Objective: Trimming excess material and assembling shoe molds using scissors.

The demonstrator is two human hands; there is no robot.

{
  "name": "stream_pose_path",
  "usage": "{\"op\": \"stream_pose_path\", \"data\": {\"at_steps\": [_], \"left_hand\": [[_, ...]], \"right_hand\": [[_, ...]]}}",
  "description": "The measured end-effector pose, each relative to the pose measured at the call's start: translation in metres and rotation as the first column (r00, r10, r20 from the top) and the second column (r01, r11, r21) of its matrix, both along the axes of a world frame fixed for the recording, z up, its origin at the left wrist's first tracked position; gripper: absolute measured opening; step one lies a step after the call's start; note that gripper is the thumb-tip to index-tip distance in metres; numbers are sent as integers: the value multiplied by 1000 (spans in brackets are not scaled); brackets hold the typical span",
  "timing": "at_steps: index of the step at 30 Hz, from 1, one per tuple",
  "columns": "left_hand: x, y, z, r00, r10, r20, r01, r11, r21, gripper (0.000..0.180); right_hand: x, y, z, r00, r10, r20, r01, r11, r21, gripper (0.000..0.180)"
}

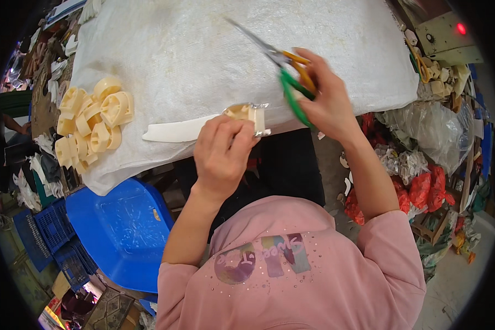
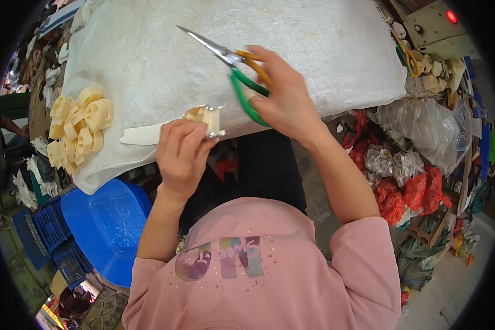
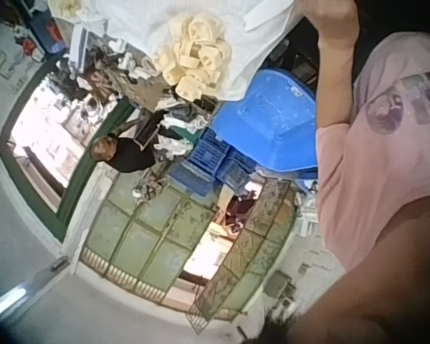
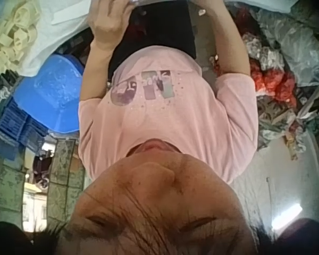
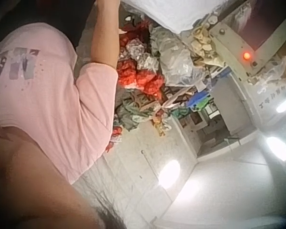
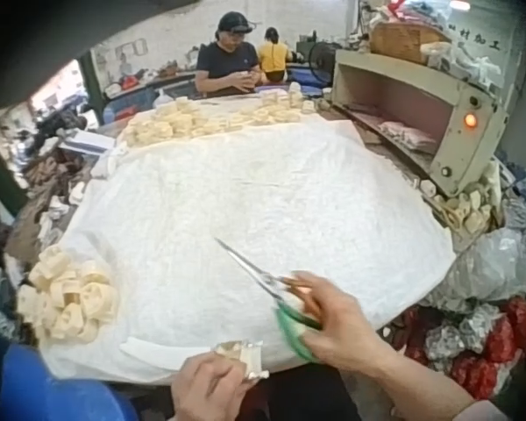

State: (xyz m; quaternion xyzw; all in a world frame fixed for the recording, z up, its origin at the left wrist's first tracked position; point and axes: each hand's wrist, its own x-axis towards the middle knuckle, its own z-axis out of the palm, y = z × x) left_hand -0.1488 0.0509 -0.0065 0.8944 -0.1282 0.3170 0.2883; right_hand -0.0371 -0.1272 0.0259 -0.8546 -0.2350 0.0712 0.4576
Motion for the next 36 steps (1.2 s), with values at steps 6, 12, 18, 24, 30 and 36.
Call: {"op": "stream_pose_path", "data": {"at_steps": [6, 12, 18, 24, 30, 36], "left_hand": [[9, -16, -7, 987, -8, -159, 16, 999, 48, 38], [9, -13, 10, 972, 72, -223, -57, 996, 72, 39], [11, -10, 6, 932, 55, -358, -54, 998, 14, 29], [13, -9, 9, 909, 52, -413, -62, 998, -12, 25], [13, -10, 11, 894, 70, -443, -75, 997, 6, 24], [14, -8, 12, 887, 71, -457, -88, 996, -15, 22]], "right_hand": [[-58, -63, -4, 929, -36, -368, 79, 992, 102, 67], [-87, -77, -21, 791, 100, -603, -21, 990, 136, 42], [-83, -69, -40, 723, 310, -618, -123, 937, 326, 40], [-84, -59, -52, 726, 313, -612, -99, 928, 358, 42], [-86, -51, -35, 733, 235, -638, -78, 961, 264, 37], [-101, -68, -41, 824, 96, -559, 66, 963, 263, 39]]}}
